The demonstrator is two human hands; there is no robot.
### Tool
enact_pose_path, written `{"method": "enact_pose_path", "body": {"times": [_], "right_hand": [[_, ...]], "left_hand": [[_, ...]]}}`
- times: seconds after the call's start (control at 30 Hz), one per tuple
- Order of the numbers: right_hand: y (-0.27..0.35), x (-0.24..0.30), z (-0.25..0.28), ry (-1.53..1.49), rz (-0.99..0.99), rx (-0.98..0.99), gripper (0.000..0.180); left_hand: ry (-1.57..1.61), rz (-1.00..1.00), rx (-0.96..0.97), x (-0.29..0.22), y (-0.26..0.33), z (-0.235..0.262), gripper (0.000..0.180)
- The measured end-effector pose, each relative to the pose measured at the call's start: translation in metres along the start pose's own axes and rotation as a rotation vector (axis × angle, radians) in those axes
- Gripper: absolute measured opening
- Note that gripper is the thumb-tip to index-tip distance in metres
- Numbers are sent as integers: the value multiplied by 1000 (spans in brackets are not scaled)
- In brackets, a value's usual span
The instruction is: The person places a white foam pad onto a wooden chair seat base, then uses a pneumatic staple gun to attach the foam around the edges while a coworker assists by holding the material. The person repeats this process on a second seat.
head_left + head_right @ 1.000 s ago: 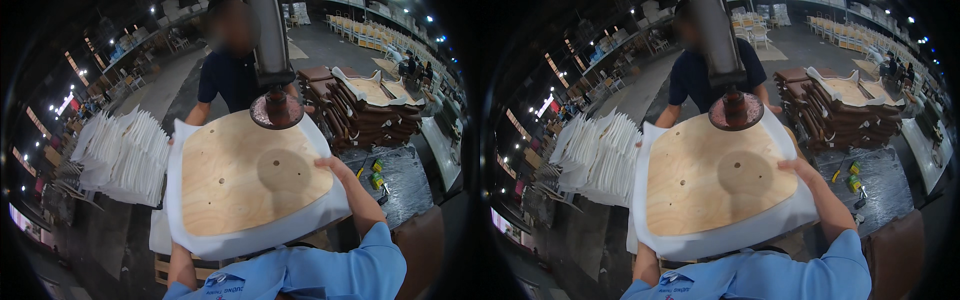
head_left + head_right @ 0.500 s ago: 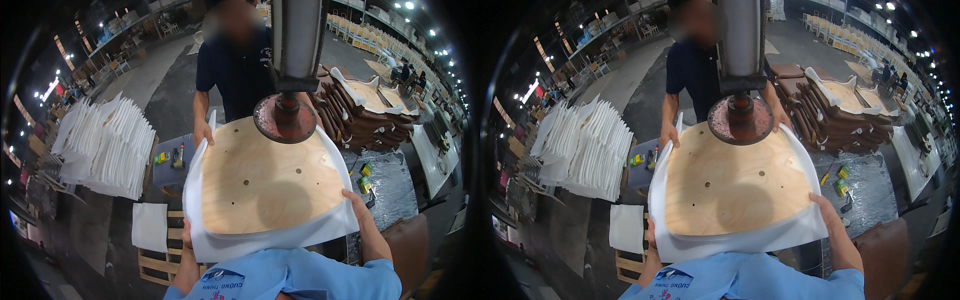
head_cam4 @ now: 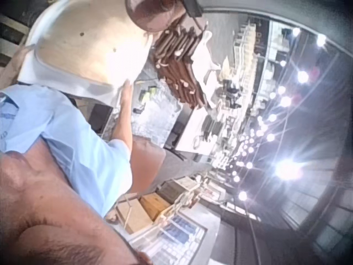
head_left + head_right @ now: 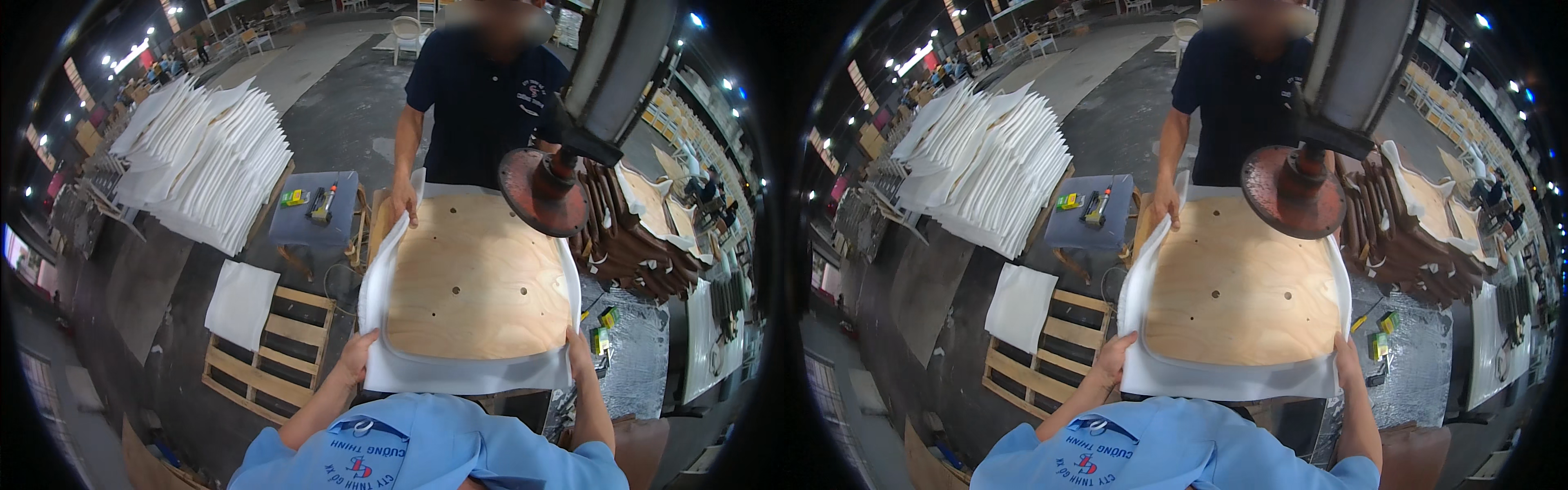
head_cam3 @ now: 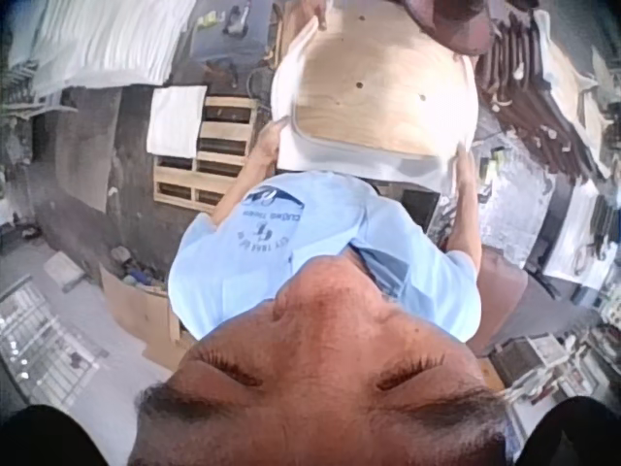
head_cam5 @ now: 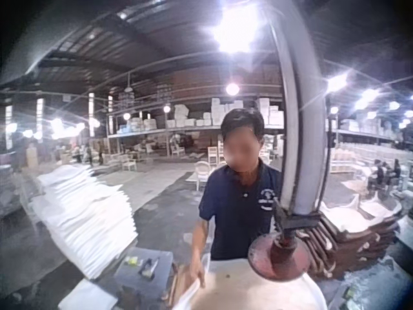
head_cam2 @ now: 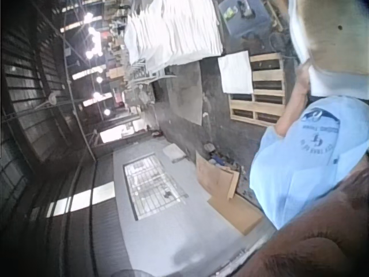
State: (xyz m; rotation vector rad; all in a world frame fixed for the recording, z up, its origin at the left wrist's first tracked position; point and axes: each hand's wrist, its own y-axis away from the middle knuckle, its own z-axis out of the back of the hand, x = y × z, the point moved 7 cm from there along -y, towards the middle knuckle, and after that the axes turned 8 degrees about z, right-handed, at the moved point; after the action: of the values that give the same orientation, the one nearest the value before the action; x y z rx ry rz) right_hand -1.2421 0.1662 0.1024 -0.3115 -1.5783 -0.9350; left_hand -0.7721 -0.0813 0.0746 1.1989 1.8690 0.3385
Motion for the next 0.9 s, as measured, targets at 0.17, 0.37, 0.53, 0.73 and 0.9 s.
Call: {"method": "enact_pose_path", "body": {"times": [0.17, 0.37, 0.53, 0.73, 0.9], "right_hand": [[-4, -14, 14, -18, 31, 16, 53], [-6, -9, 9, 106, 98, 14, 49], [-9, -1, 25, 545, 137, -138, 46], [-6, 17, -1, 809, 196, -237, 49], [6, 18, -5, 807, 222, -297, 43]], "left_hand": [[-94, -55, -39, 11, -4, 0, 47], [-524, -134, -216, 4, -1, -15, 46], [-913, -346, -151, -12, 8, -60, 43], [-1165, -367, -251, -9, 13, -52, 82], [-1319, -453, -331, -17, 6, -55, 78]]}}
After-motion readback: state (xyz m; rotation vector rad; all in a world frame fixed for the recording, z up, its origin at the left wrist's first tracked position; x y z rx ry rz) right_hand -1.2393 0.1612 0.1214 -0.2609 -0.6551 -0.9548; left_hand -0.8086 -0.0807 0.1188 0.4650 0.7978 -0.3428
